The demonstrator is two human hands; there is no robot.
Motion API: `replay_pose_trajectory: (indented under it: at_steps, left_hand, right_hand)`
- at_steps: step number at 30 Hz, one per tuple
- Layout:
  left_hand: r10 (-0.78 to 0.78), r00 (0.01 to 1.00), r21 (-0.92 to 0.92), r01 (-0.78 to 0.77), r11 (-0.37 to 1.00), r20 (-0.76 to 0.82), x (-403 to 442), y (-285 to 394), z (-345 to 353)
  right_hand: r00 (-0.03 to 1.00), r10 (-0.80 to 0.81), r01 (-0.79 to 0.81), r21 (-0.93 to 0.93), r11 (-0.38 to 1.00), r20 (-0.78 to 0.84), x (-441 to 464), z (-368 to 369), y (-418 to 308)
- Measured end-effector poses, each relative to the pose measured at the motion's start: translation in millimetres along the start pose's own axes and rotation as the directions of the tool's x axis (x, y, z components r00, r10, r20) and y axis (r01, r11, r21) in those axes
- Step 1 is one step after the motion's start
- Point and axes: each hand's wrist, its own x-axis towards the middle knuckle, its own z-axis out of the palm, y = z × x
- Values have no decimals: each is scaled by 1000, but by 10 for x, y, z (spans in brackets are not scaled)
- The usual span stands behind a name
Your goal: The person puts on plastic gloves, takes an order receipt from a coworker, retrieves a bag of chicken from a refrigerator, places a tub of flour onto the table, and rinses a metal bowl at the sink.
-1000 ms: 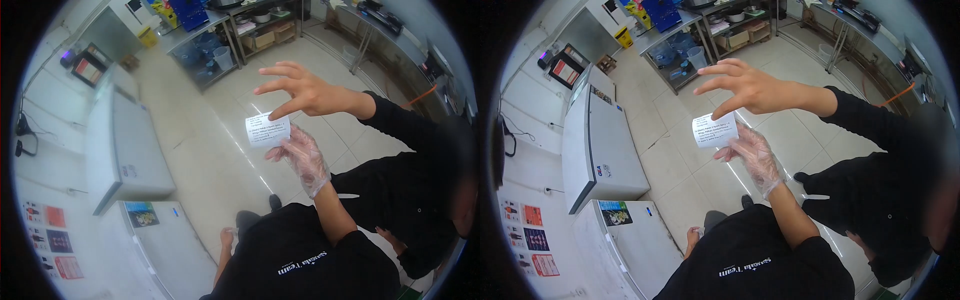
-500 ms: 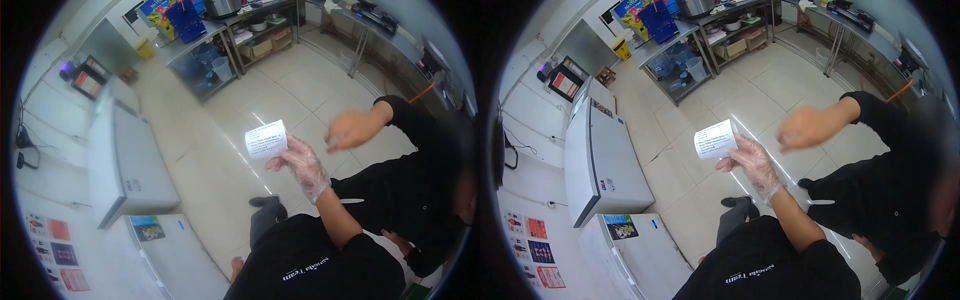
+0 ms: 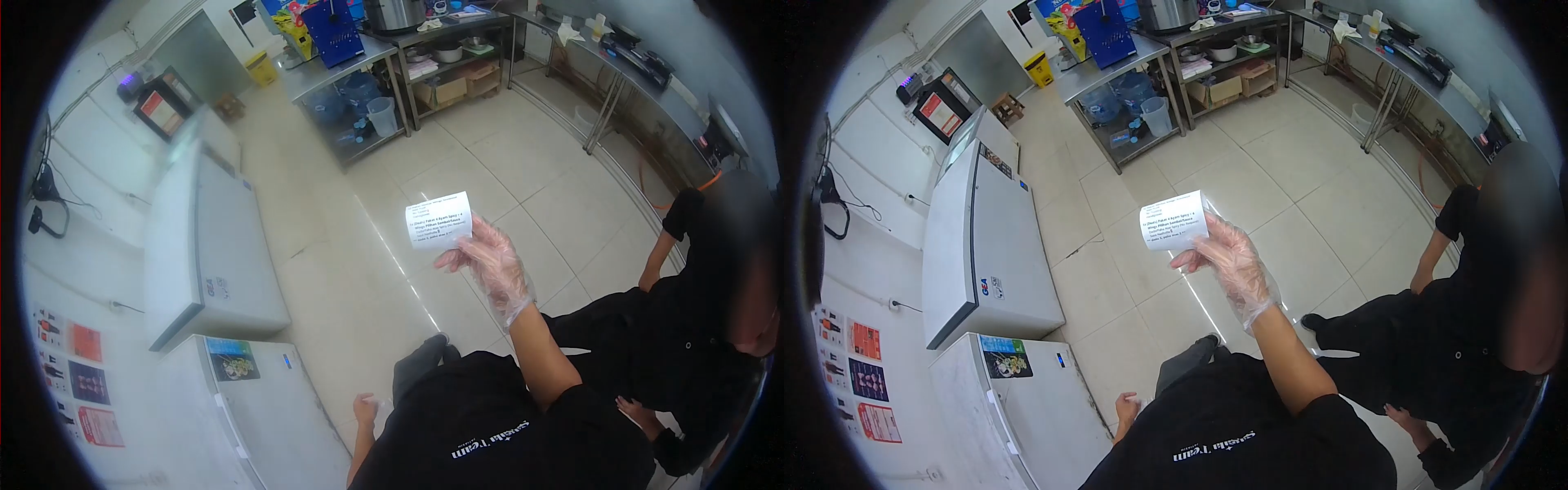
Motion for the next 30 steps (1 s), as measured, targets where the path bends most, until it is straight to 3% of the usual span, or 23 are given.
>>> replay_pose_trajectory:
  at_steps: [2,3,5,8,10,12,14,16,18,21,23,27,30]
  left_hand:
    - [191,974,206,-164,965,-118,0,-309,37]
    - [202,973,210,-176,962,-109,-50,-234,30]
    - [-115,990,-86,109,990,-76,-333,-33,-59]
    - [-118,993,34,117,993,9,-440,179,-182]
    - [-59,996,94,65,993,-66,-238,-115,-115]
    - [-46,999,-185,49,982,23,-232,-33,-134]
    - [7,1000,-27,-7,1000,7,-233,130,-105]
    - [367,929,-88,-370,925,-48,330,-812,162]
    - [78,989,-56,-71,996,124,26,-334,132]
    - [-41,995,-41,46,998,96,-280,23,178]
    - [-109,984,-222,139,965,143,-375,148,210]
    - [-158,964,-183,198,963,212,-423,82,324]
    - [-121,941,-44,142,989,316,-421,-115,285]
  right_hand:
    - [1000,-16,16,3,1000,-18,-15,-15,9]
    - [1000,-18,18,-1,1000,-19,-16,-27,26]
    - [999,-28,28,-5,1000,-39,-5,-55,70]
    - [998,-30,31,14,999,-59,25,-90,104]
    - [998,-31,31,-12,999,-60,34,-77,83]
    - [997,-43,43,2,999,-66,32,-69,119]
    - [996,-59,59,6,998,-69,74,-75,148]
    - [997,8,-8,-6,1000,-79,72,-119,176]
    - [997,22,-25,-39,999,-67,-8,-121,121]
    - [996,37,-40,-35,999,-86,-87,-128,24]
    - [991,49,-51,-15,999,-127,-137,-169,28]
    - [982,96,-105,-52,993,-160,-126,-339,-3]
    - [975,81,-97,-70,993,-205,-144,-412,3]
